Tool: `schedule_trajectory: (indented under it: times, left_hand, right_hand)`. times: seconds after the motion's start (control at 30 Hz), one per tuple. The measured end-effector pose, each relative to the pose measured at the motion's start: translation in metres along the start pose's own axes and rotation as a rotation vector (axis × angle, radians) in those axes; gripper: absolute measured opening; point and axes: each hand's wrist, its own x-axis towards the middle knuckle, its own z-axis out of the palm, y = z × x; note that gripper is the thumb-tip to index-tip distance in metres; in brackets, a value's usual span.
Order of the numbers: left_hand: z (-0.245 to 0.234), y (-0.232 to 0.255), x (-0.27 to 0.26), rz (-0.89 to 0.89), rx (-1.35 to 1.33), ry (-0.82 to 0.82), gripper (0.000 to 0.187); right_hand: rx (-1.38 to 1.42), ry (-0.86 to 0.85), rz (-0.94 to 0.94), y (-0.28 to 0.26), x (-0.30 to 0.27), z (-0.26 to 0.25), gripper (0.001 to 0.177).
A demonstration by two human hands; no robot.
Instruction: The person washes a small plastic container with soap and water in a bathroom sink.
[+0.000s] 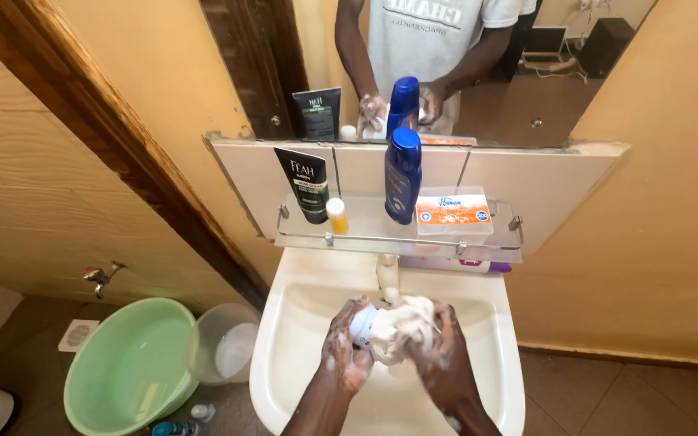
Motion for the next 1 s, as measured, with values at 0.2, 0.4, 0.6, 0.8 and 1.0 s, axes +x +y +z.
schedule_trajectory:
  times: [0.2, 0.4, 0.6, 0.8, 1.0]
  left_hand:
    - [-0.004, 0.008, 0.003, -0.075, -0.077, 0.098, 0.033]
    - [0.002, 0.012, -0.008, -0.127, -0.017, 0.103, 0.043]
    - [0.015, 0.040, -0.011, -0.087, 0.055, 0.225, 0.056]
    - [-0.008, 0.050, 0.022, -0.113, -0.100, -0.047, 0.034]
    - [-0.009, 0.053, -0.006, -0.141, -0.175, 0.049, 0.019]
  right_hand:
    - [-0.802, -0.107, -0.450, 0.007, -0.017, 0.020, 0.049]
    - [-0.812, 0.045, -0.205, 0.002, 0.024, 0.024, 0.026]
    - [-0.805, 0.049, -0.460, 0.009, -0.008, 0.069, 0.021]
    - [-0.823, 0.196, -0.524, 0.002, 0.002, 0.106, 0.021]
    - [-0.989, 0.250, -0.543, 0.008, 0.009, 0.110, 0.027]
